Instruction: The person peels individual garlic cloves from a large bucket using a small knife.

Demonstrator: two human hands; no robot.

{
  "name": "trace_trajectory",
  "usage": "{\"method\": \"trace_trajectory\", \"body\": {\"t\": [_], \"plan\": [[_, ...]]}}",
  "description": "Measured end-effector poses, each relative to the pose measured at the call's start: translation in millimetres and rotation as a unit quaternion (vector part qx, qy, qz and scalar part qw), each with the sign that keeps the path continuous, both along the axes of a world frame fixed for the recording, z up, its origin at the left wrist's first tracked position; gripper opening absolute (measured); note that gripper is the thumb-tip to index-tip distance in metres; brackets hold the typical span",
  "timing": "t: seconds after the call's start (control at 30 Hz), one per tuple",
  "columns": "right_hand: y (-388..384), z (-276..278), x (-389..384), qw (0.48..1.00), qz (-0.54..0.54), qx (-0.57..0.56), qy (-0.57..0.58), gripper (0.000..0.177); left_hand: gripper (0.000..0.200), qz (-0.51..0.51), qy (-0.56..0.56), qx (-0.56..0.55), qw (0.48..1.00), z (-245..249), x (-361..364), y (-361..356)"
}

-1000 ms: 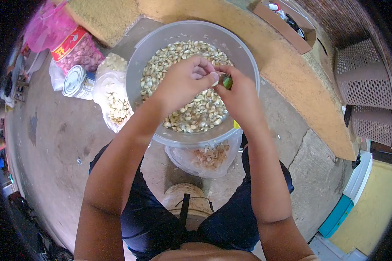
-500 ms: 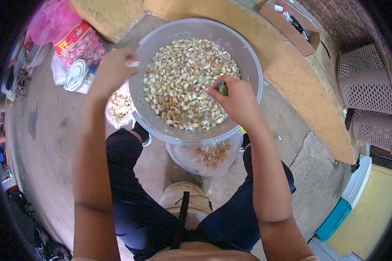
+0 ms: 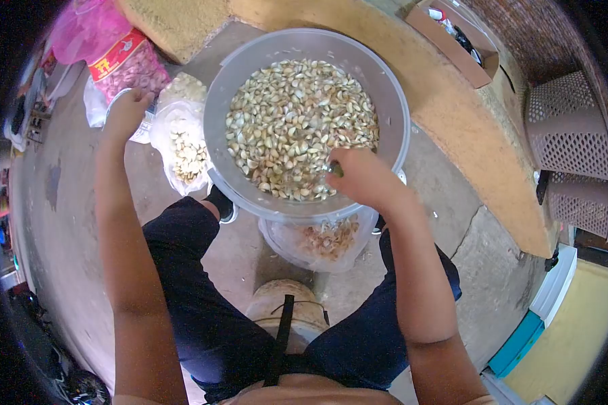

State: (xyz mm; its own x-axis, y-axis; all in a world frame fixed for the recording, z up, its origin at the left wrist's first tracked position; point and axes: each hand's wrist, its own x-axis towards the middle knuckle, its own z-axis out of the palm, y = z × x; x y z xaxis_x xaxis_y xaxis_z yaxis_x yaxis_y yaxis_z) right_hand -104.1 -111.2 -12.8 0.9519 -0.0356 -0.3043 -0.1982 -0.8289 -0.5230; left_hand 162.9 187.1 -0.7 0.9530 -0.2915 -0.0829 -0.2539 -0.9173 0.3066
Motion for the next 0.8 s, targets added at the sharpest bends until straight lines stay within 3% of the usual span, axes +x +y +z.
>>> {"method": "trace_trajectory", "body": {"t": [0.1,0.2,0.3,0.47,0.63,0.8], "plan": [[7,-24,-8,0.996,0.055,-0.022,0.06,0.025,0.026,0.023,0.091,-0.091,0.991,10,-16,-18],[22,-41,-14,0.981,0.118,-0.056,0.145,0.023,0.025,-0.003,0.11,-0.114,0.987,7,-24,-29],[31,-75,-31,0.966,0.141,-0.085,0.199,0.021,0.029,-0.165,0.068,-0.048,0.983,-26,-13,-32],[39,-109,-54,0.953,0.131,-0.074,0.264,0.02,0.027,-0.275,0.154,-0.043,0.948,-13,-61,-83],[40,-114,-59,0.945,0.181,-0.088,0.257,0.021,0.03,-0.329,0.145,-0.047,0.932,-19,-86,-101],[40,-133,-72,0.955,0.107,-0.103,0.256,0.016,0.028,-0.355,0.218,0.018,0.909,-31,-100,-117]]}}
